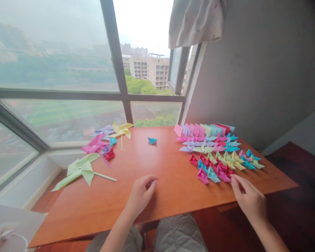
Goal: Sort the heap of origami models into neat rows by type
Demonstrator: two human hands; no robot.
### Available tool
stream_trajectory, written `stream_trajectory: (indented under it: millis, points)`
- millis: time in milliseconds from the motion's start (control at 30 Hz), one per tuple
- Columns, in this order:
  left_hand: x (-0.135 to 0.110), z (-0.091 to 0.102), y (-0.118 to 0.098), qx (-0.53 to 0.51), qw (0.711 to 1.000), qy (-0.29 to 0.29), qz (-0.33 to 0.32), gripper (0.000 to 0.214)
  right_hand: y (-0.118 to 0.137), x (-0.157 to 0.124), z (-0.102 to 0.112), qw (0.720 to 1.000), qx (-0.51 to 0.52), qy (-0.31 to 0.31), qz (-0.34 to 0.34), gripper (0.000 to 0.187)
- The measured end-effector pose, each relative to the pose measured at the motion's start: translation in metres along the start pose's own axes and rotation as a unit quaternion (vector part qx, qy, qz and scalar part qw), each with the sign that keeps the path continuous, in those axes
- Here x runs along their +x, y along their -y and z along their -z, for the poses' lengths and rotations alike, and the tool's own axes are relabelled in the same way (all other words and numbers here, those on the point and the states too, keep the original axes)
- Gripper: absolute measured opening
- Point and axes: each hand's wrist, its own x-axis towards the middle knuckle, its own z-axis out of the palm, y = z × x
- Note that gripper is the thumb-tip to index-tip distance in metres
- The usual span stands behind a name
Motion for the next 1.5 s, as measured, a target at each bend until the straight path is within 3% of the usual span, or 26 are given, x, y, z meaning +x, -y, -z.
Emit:
stream_trajectory:
  millis: [167, 267, 400, 533, 600, 700, 933, 1133, 1300, 1500]
  points:
    - [0.006, 0.002, -0.001, -0.034, 0.999, -0.015, 0.012, 0.025, 0.057, 0.006, -0.014, 0.987, 0.143, 0.04, 0.057, 0.018]
    - [0.016, 0.017, 0.003, 0.043, 0.998, -0.051, 0.004, 0.028, 0.098, 0.007, -0.032, 0.967, 0.219, 0.099, 0.09, 0.018]
    - [0.032, 0.066, 0.018, 0.178, 0.972, -0.148, 0.029, 0.028, 0.138, 0.009, -0.054, 0.947, 0.261, 0.157, 0.105, 0.022]
    - [0.041, 0.123, 0.037, 0.29, 0.917, -0.258, 0.091, 0.026, 0.152, 0.009, -0.065, 0.938, 0.276, 0.181, 0.11, 0.024]
    - [0.042, 0.141, 0.045, 0.333, 0.897, -0.27, 0.111, 0.026, 0.152, 0.008, -0.066, 0.937, 0.274, 0.189, 0.109, 0.023]
    - [0.044, 0.15, 0.052, 0.376, 0.884, -0.248, 0.124, 0.025, 0.15, 0.007, -0.065, 0.937, 0.272, 0.195, 0.103, 0.022]
    - [0.049, 0.145, 0.056, 0.426, 0.87, -0.203, 0.143, 0.015, 0.153, 0.008, -0.062, 0.936, 0.263, 0.201, 0.121, 0.023]
    - [0.05, 0.132, 0.043, 0.412, 0.872, -0.236, 0.115, 0.022, 0.154, 0.01, -0.061, 0.937, 0.263, 0.199, 0.116, 0.023]
    - [0.047, 0.096, 0.021, 0.307, 0.92, -0.246, 0.009, 0.021, 0.153, 0.008, -0.064, 0.935, 0.274, 0.198, 0.105, 0.023]
    - [0.022, 0.032, -0.003, 0.138, 0.98, -0.127, -0.063, 0.02, 0.151, 0.011, -0.065, 0.928, 0.311, 0.195, 0.064, 0.022]
